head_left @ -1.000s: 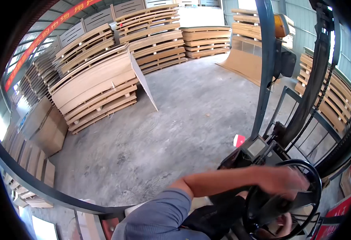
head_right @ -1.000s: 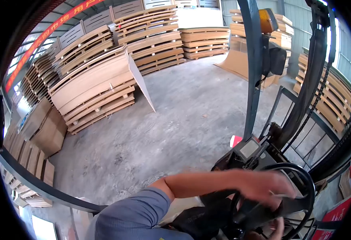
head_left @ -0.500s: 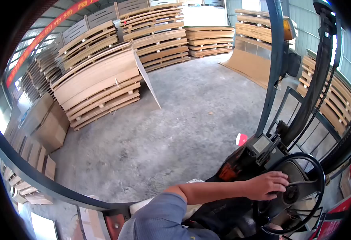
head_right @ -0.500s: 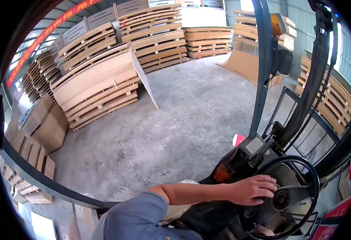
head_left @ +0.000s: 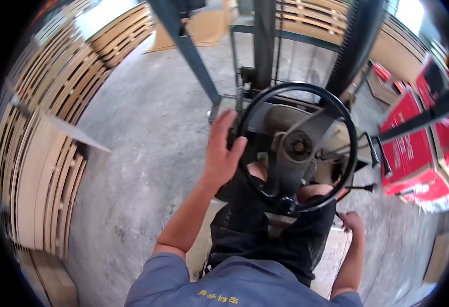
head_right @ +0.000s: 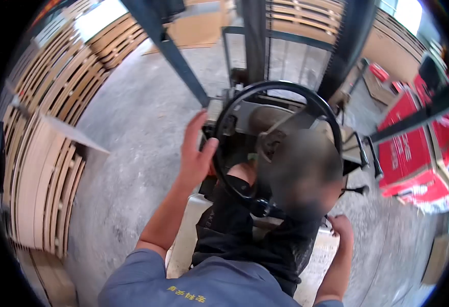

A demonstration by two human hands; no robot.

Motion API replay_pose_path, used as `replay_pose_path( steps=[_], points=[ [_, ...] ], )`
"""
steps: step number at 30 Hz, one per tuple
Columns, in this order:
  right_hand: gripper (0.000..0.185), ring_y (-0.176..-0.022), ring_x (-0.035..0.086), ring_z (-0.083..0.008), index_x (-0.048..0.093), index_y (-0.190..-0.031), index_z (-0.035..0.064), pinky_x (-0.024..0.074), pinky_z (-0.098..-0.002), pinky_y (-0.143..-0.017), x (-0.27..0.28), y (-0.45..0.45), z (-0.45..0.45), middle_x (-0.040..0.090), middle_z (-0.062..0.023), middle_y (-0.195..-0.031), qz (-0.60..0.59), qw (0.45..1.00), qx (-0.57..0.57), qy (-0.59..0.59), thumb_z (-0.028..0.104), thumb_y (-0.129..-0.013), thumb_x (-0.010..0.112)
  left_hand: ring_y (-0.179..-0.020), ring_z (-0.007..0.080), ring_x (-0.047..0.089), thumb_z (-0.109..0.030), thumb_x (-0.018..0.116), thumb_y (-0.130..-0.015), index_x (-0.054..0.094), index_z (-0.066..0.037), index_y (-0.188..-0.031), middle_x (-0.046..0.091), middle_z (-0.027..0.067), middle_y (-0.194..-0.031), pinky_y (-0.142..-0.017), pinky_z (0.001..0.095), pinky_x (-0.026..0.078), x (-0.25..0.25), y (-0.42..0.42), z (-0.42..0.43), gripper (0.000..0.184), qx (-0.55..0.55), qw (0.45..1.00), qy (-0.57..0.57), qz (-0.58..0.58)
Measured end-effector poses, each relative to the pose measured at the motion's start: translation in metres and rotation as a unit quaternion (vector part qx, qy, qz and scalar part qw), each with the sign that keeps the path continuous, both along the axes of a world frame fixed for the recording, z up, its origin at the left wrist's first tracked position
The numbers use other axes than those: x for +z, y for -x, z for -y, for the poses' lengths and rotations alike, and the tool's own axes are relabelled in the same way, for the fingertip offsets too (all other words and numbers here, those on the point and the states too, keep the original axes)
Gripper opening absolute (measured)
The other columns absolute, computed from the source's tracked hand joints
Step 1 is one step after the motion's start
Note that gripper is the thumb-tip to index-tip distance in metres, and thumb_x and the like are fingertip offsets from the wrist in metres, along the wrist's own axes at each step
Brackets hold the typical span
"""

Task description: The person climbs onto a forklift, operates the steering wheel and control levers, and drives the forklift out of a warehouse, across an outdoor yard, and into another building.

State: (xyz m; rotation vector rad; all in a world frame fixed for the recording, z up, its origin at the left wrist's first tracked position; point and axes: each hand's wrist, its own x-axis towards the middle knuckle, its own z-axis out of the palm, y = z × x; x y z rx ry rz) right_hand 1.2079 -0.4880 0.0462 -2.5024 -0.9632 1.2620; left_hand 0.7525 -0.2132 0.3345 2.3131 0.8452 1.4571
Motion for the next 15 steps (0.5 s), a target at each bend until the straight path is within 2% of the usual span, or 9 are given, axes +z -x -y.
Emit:
replay_pose_path(
  steps=[2,5,7,8,9,10,11,12,15],
  points=[
    [0.056,-0.053,0.071,-0.0324,0.07,-0.077,-0.0086,0.058,-0.0438,-0.054,0.032,0.027,0.003,0.07,-0.0207,-0.065,0.016,0.999,-0.046,-0.01,0.044,-0.095,0.059,-0.145,0.0338,0.045,-0.009,0.062,-0.095,0.051,0.001,-0.147,0.049,0.0197,-0.153,-0.12,0.0427,0.034,0.012,0.005,-0.002,0.054,-0.022,1.0,0.0,-0.001],
    [0.063,-0.055,0.071,-0.0317,0.07,-0.071,-0.0066,0.0589,-0.0438,-0.06,0.046,0.042,-0.006,0.07,-0.0212,-0.065,0.034,0.998,-0.043,-0.016,0.05,-0.094,0.057,-0.141,0.0336,0.049,-0.007,0.06,-0.095,0.053,0.001,-0.144,0.053,0.0198,-0.15,-0.119,0.0427,0.035,0.027,-0.006,0.012,0.05,-0.063,0.998,0.018,0.01],
    [0.067,-0.057,0.072,-0.0313,0.071,-0.068,-0.0046,0.0591,-0.0436,-0.063,0.057,0.053,-0.015,0.07,-0.0211,-0.065,0.052,0.998,-0.034,-0.021,0.055,-0.094,0.055,-0.135,0.0334,0.055,-0.006,0.059,-0.095,0.057,0.002,-0.139,0.059,0.0194,-0.143,-0.116,0.0422,0.039,0.028,-0.011,0.02,0.045,-0.16,0.986,-0.022,-0.047],
    [0.069,-0.059,0.073,-0.031,0.072,-0.068,-0.0035,0.0592,-0.0433,-0.065,0.066,0.061,-0.021,0.07,-0.0209,-0.066,0.064,0.997,-0.034,-0.025,0.058,-0.094,0.054,-0.127,0.033,0.061,-0.004,0.058,-0.094,0.062,0.002,-0.131,0.065,0.0187,-0.134,-0.111,0.041,0.044,0.025,-0.018,0.037,0.038,-0.195,0.978,0.044,-0.066],
    [0.07,-0.061,0.074,-0.0306,0.072,-0.068,-0.0026,0.0592,-0.0429,-0.066,0.073,0.068,-0.027,0.071,-0.0199,-0.066,0.081,0.995,-0.042,-0.033,0.06,-0.094,0.053,-0.124,0.0361,0.063,-0.01,0.068,-0.092,0.065,0.0,-0.128,0.066,0.0191,-0.13,-0.108,0.0426,0.047,0.022,-0.021,0.048,0.037,-0.253,0.958,0.088,-0.103],
    [0.071,-0.064,0.074,-0.0303,0.073,-0.069,-0.0016,0.0592,-0.0425,-0.068,0.078,0.073,-0.034,0.072,-0.0189,-0.067,0.099,0.993,-0.05,-0.04,0.062,-0.093,0.053,-0.118,0.0364,0.066,-0.01,0.07,-0.091,0.067,-0.002,-0.125,0.07,0.0176,-0.122,-0.102,0.0424,0.051,0.018,-0.025,0.057,0.035,-0.301,0.934,0.08,-0.176],
    [0.071,-0.066,0.075,-0.0305,0.074,-0.07,-0.0006,0.0596,-0.0424,-0.069,0.085,0.078,-0.04,0.072,-0.018,-0.068,0.1,0.993,-0.05,-0.037,0.063,-0.093,0.052,-0.103,0.0339,0.07,-0.013,0.077,-0.086,0.073,-0.004,-0.112,0.073,0.0131,-0.106,-0.094,0.0425,0.054,0.013,-0.031,0.067,0.027,-0.326,0.92,0.068,-0.205],
    [0.072,-0.069,0.076,-0.0306,0.075,-0.071,0.0004,0.0599,-0.0422,-0.071,0.091,0.08,-0.046,0.073,-0.0172,-0.068,0.101,0.993,-0.05,-0.033,0.064,-0.093,0.051,-0.088,0.031,0.069,-0.012,0.082,-0.08,0.076,-0.005,-0.093,0.073,0.0092,-0.091,-0.087,0.0424,0.055,0.014,-0.031,0.07,0.015,-0.289,0.929,0.003,-0.232],
    [0.066,-0.076,0.076,-0.0309,0.077,-0.077,0.0026,0.0598,-0.0435,-0.08,0.102,0.087,-0.07,0.074,-0.0157,-0.072,0.086,0.992,-0.079,-0.037,0.061,-0.094,0.052,-0.077,0.0283,0.065,-0.006,0.082,-0.076,0.071,-0.006,-0.077,0.069,0.007,-0.079,-0.077,0.0412,0.053,0.007,-0.022,0.039,0.011,-0.227,0.953,-0.04,-0.196]
  ],
)
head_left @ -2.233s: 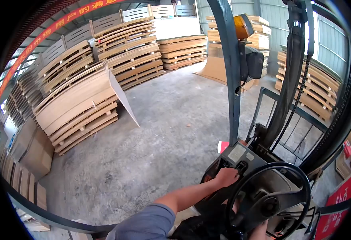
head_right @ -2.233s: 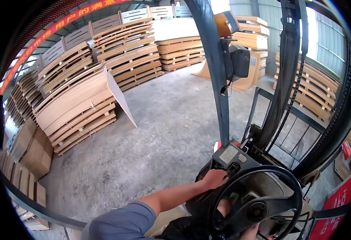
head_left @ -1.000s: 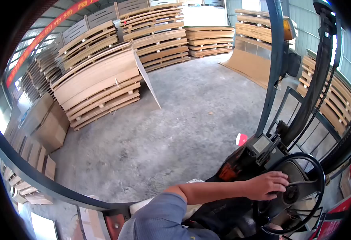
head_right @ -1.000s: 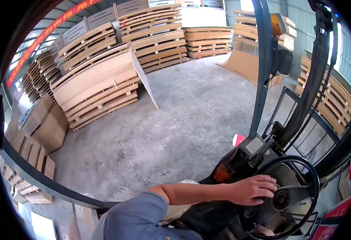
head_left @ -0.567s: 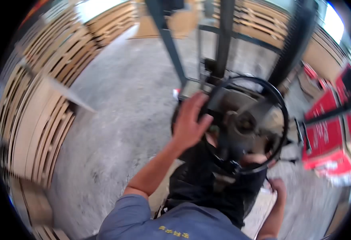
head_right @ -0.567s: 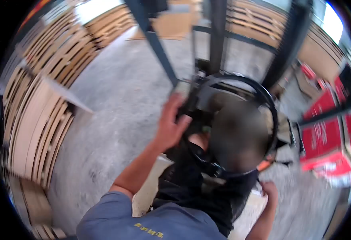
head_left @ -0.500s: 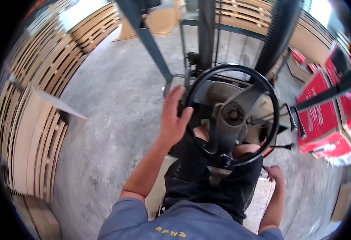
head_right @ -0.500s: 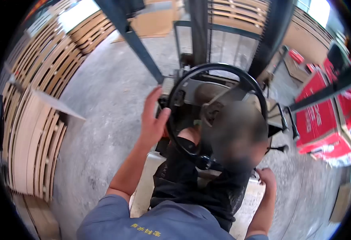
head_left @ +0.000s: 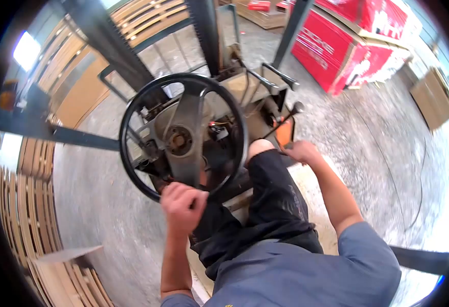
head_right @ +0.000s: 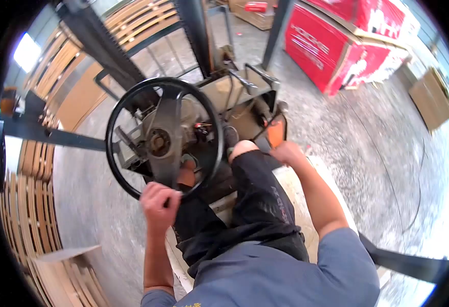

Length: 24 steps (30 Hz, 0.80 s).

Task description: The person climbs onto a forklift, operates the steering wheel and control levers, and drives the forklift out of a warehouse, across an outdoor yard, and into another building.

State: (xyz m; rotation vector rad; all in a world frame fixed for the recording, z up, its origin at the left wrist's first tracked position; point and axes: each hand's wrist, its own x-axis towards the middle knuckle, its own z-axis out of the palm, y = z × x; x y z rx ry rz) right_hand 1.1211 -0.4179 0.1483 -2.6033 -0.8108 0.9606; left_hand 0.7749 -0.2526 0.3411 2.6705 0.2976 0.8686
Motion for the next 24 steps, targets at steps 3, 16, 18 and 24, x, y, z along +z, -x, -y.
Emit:
replay_pose_path(
  steps=[3,16,18,24],
  points=[
    [0.062,-0.078,0.077,-0.0303,0.078,-0.083,0.004,0.0594,-0.0438,-0.08,-0.02,-0.001,-0.013,0.075,-0.0157,-0.075,0.042,0.999,-0.004,-0.019,0.061,-0.093,0.054,-0.074,0.0277,0.062,-0.003,0.08,-0.077,0.067,-0.006,-0.074,0.065,0.0075,-0.073,-0.072,0.0401,0.048,0.008,0.022,-0.046,0.014,0.042,0.995,-0.079,0.039],
    [0.051,-0.153,0.032,-0.0377,0.077,-0.118,0.0105,0.0121,-0.0668,-0.123,0.153,-0.038,-0.123,0.06,-0.0145,-0.142,0.426,0.882,-0.023,-0.202,0.049,-0.105,0.046,-0.083,0.0313,0.072,-0.033,0.07,-0.096,0.075,-0.007,-0.103,0.074,0.0142,-0.089,-0.076,0.0405,0.055,0.097,-0.132,-0.224,0.027,0.203,0.974,-0.079,0.07],
    [0.046,-0.158,0.021,-0.0364,0.082,-0.101,0.0124,0.0055,-0.0679,-0.125,0.14,-0.033,-0.117,0.053,-0.0135,-0.153,0.435,0.878,-0.007,-0.197,0.045,-0.104,0.049,-0.085,0.0291,0.073,-0.034,0.07,-0.096,0.077,-0.006,-0.101,0.075,0.0145,-0.09,-0.076,0.0372,0.054,0.096,-0.169,-0.189,0.028,0.179,0.98,-0.077,0.032],
    [0.03,-0.159,0.014,-0.0427,0.079,-0.097,0.0066,0.0066,-0.0694,-0.125,0.083,-0.005,-0.055,0.055,-0.0118,-0.153,0.47,0.821,0.013,-0.324,0.027,-0.097,0.057,-0.087,0.0357,0.069,-0.033,0.066,-0.095,0.072,-0.007,-0.081,0.073,0.013,-0.087,-0.081,0.0468,0.054,0.055,-0.226,-0.087,0.03,0.059,0.991,-0.102,0.065]
  ],
)
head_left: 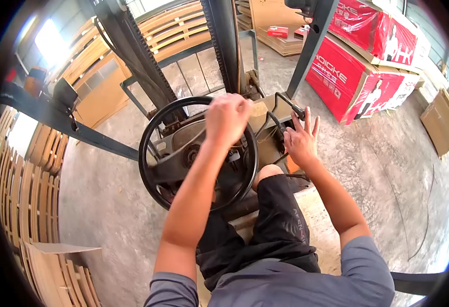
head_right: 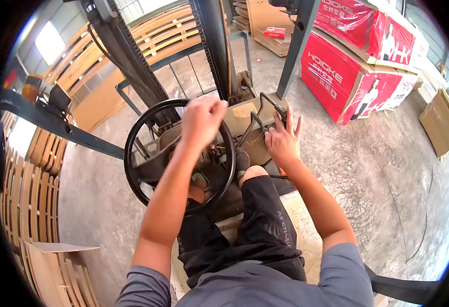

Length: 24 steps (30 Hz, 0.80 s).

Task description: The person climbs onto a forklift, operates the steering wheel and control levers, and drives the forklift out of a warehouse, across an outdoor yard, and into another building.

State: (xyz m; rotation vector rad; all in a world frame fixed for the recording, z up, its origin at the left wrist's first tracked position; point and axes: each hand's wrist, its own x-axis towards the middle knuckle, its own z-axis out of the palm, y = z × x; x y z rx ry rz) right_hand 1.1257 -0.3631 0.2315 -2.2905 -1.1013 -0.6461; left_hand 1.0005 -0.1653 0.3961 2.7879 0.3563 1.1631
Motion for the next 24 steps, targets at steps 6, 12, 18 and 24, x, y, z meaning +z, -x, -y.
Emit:
replay_pose_path(
  steps=[6,12,18,24],
  points=[
    [0.027,-0.157,0.016,-0.0467,0.075,-0.096,0.0003,0.0203,-0.0598,-0.126,-0.005,-0.009,-0.001,0.061,-0.0155,-0.141,0.023,0.997,0.047,-0.065,0.022,-0.096,0.06,-0.072,0.0326,0.062,-0.021,0.073,-0.09,0.066,-0.006,-0.074,0.064,0.0109,-0.072,-0.067,0.0433,0.05,-0.057,0.044,0.087,0.023,-0.121,0.991,0.037,-0.044],
    [0.026,-0.157,0.02,-0.0457,0.075,-0.101,0.0007,0.0298,-0.0589,-0.12,-0.008,-0.009,0.001,0.066,-0.0123,-0.132,-0.004,0.996,0.037,-0.075,0.022,-0.096,0.061,-0.067,0.0287,0.06,-0.013,0.078,-0.083,0.065,-0.007,-0.074,0.061,0.0065,-0.069,-0.064,0.0394,0.05,-0.082,0.145,0.1,0.017,-0.152,0.985,0.074,-0.019],
    [0.026,-0.16,0.014,-0.0406,0.079,-0.103,0.0019,0.0376,-0.0603,-0.115,-0.01,-0.008,-0.011,0.071,-0.0093,-0.13,-0.016,0.995,0.046,-0.082,0.021,-0.096,0.062,-0.067,0.03,0.061,-0.004,0.075,-0.083,0.067,-0.006,-0.075,0.062,0.0104,-0.071,-0.063,0.04,0.047,-0.074,0.249,0.033,0.011,0.036,0.998,0.033,0.032],
    [0.022,-0.154,0.026,-0.0417,0.076,-0.09,0.0035,0.0447,-0.0597,-0.108,-0.011,-0.01,-0.028,0.072,-0.0109,-0.119,0.006,0.993,0.028,-0.112,0.021,-0.093,0.063,-0.062,0.0192,0.061,-0.016,0.064,-0.101,0.07,0.0,-0.088,0.063,0.0086,-0.068,-0.061,0.0351,0.047,-0.015,0.225,-0.083,0.022,0.173,0.976,0.098,0.095]
  ],
)
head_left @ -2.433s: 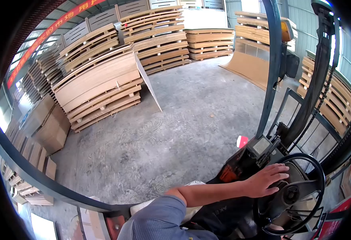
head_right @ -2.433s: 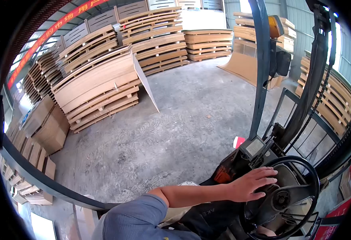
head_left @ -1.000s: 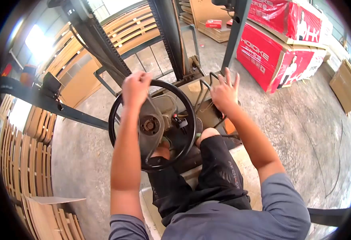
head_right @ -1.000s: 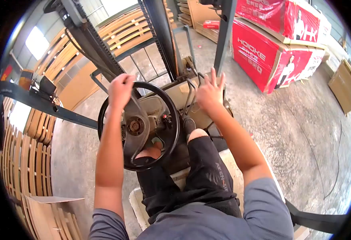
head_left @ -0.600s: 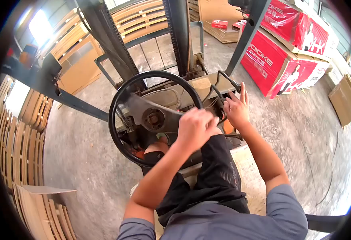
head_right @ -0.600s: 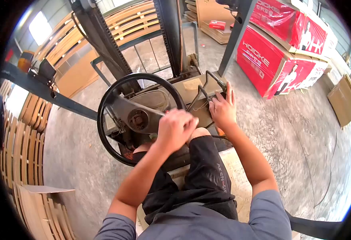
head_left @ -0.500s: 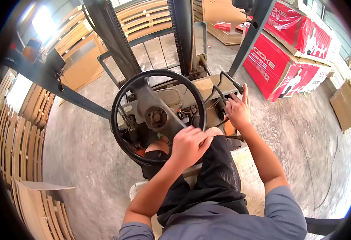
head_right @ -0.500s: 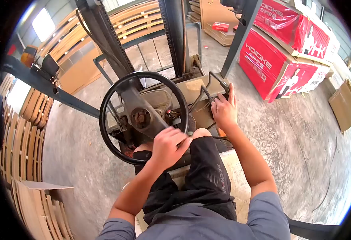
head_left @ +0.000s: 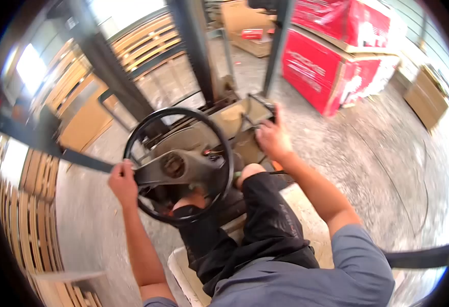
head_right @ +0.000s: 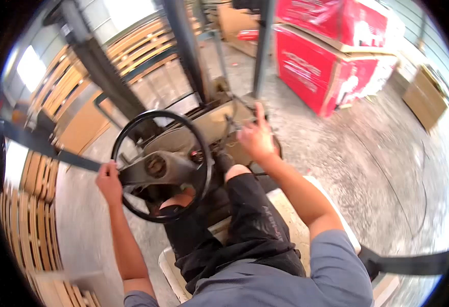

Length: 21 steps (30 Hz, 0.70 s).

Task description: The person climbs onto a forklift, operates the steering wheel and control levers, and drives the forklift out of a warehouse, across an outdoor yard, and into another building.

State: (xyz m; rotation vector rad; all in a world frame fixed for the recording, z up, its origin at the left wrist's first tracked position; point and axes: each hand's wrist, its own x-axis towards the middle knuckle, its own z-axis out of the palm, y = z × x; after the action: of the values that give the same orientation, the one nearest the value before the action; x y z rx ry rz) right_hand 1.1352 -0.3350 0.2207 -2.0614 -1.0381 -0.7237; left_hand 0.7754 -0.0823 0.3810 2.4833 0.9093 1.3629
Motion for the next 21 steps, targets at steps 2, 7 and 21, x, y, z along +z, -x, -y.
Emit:
replay_pose_path(
  steps=[2,7,21],
  points=[
    [0.019,-0.139,0.05,-0.0432,0.072,-0.072,0.0055,0.0531,-0.0593,-0.096,-0.021,-0.019,-0.02,0.072,-0.0134,-0.1,0.045,0.997,-0.004,-0.064,0.02,-0.084,0.067,-0.071,0.0206,0.062,-0.022,0.065,-0.101,0.073,0.0,-0.096,0.069,0.0104,-0.076,-0.07,0.0363,0.05,0.003,-0.025,-0.076,0.024,-0.02,0.999,-0.028,0.012],
    [0.023,-0.15,0.036,-0.0367,0.074,-0.074,0.0069,0.0386,-0.0614,-0.112,-0.002,-0.016,-0.056,0.071,-0.0116,-0.093,0.011,1.0,0.015,0.007,0.022,-0.088,0.064,-0.071,0.0279,0.063,-0.039,0.06,-0.105,0.072,0.0,-0.101,0.069,0.0135,-0.08,-0.07,0.0421,0.049,0.04,-0.14,-0.175,0.04,-0.027,0.995,-0.075,-0.055],
    [0.019,-0.142,0.046,-0.0408,0.074,-0.076,0.0082,0.0469,-0.0582,-0.109,0.01,-0.028,-0.04,0.072,-0.0061,-0.084,0.022,0.998,0.008,-0.064,0.024,-0.084,0.066,-0.08,0.043,0.064,-0.044,0.064,-0.1,0.071,-0.003,-0.093,0.069,0.0206,-0.083,-0.073,0.0482,0.05,0.054,-0.234,-0.072,0.042,-0.099,0.982,-0.153,-0.054]
  ],
)
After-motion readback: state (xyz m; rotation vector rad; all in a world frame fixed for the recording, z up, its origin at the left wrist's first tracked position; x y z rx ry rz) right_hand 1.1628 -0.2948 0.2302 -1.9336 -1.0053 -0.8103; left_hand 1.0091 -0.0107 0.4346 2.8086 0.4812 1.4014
